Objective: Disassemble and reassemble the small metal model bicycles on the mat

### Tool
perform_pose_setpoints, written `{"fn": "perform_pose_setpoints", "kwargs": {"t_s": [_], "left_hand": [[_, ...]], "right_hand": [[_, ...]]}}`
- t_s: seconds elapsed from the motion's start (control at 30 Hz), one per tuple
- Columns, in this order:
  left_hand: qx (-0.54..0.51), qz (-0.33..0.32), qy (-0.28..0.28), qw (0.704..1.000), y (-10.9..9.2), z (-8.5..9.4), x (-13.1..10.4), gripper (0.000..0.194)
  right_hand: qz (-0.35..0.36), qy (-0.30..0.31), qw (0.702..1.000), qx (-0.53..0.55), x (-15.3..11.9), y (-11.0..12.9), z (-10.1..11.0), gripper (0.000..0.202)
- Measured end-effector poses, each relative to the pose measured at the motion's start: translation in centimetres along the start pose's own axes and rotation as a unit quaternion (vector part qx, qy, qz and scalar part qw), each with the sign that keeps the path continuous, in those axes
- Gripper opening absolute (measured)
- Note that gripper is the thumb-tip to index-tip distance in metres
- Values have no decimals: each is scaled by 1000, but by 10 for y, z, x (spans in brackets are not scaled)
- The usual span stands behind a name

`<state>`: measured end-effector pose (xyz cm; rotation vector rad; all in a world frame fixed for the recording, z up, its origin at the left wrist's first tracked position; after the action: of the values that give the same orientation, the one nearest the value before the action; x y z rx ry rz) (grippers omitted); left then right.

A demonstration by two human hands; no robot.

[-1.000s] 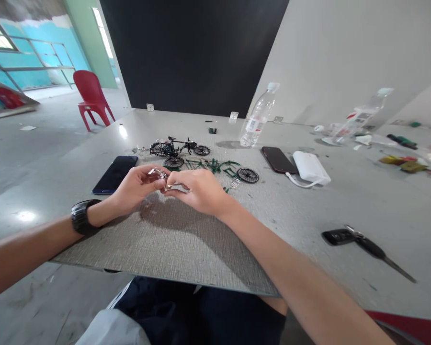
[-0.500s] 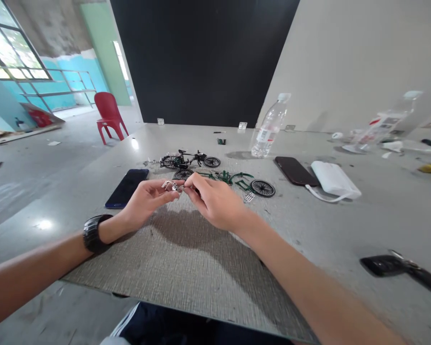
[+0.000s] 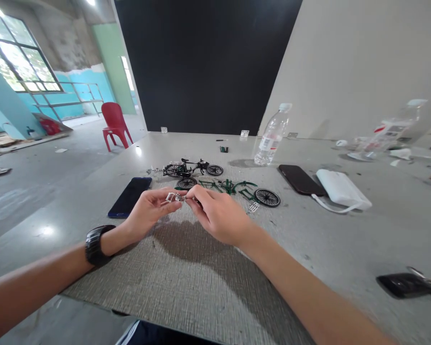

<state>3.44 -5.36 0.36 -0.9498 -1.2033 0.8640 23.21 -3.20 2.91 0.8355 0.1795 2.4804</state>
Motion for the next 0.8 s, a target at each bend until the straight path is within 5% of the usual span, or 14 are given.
{"fn": "perform_pose_setpoints", "kwargs": {"t_s": [0.33, 0.8], "left_hand": [[18, -13, -1, 1000, 2, 1, -1, 21], [191, -105, -57, 974, -1, 3, -5, 12]], "right_hand": [[3, 10, 1000, 23, 0, -2, -1, 15], [-2, -36, 999, 21, 0, 3, -4, 16]]}}
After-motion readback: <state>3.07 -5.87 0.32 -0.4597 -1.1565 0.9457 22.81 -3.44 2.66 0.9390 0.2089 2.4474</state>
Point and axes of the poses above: each hand's wrist, its own x-axis towards the middle knuckle, its own z-axis out of the back of the hand, y = z × x, the point moved 2 cm from there along x, towards the middle knuckle
